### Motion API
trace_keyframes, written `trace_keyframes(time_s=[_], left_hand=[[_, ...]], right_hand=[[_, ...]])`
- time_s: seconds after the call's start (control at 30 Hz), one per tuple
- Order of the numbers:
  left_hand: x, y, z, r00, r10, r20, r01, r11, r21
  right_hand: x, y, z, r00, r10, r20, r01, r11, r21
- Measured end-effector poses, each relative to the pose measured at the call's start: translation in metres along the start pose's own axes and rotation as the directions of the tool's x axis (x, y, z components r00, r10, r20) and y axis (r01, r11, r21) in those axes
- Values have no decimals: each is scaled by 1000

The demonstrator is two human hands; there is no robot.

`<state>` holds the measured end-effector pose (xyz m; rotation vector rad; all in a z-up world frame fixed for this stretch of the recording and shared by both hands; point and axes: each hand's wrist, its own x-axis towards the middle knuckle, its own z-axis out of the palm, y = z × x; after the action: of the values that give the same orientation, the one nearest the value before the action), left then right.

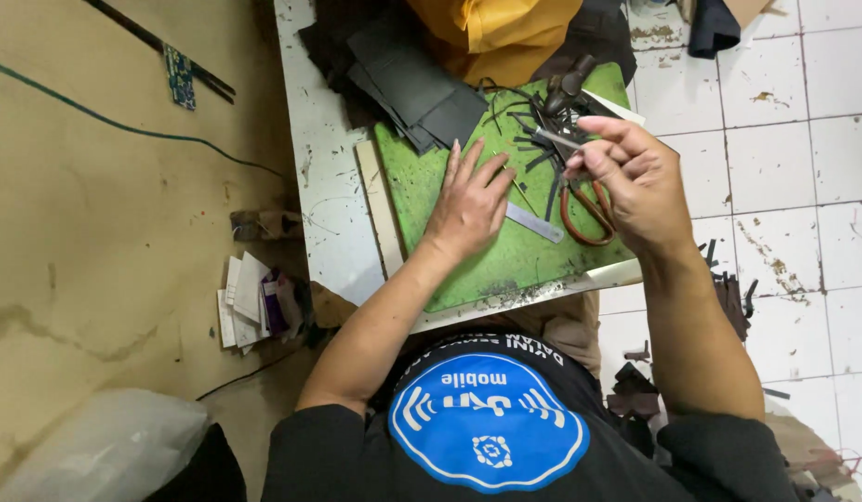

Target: Cutting leather pieces and assembling them with adhesive to create a wallet

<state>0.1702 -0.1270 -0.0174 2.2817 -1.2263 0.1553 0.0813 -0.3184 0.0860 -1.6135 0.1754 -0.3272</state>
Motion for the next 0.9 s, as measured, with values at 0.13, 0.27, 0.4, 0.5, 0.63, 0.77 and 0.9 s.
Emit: trace_keyframes(time_s=[0.13,0.27,0.4,0.5,0.63,0.77,0.9], left_hand=[[9,-23,30,998,-1,-66,4,999,46],[30,-30,39,996,35,80,-44,993,112],[30,-52,68,963,78,259,-130,972,194],[13,-45,6,956,186,225,-206,976,70],[2,-28,-32,973,57,224,17,949,-314],[5,16,-73,983,18,182,63,901,-429],[10,25,-84,980,-133,150,198,756,-624]], right_hand=[[2,7,-18,994,37,-100,-33,999,37],[-4,-4,-24,993,102,-53,-72,912,405],[-30,13,-23,981,131,144,-186,844,503],[-38,22,-27,968,168,188,-233,879,415],[-26,46,-20,971,65,228,-134,943,303],[-22,41,8,950,-39,309,175,887,-426],[-24,77,5,923,-63,379,330,634,-700]])
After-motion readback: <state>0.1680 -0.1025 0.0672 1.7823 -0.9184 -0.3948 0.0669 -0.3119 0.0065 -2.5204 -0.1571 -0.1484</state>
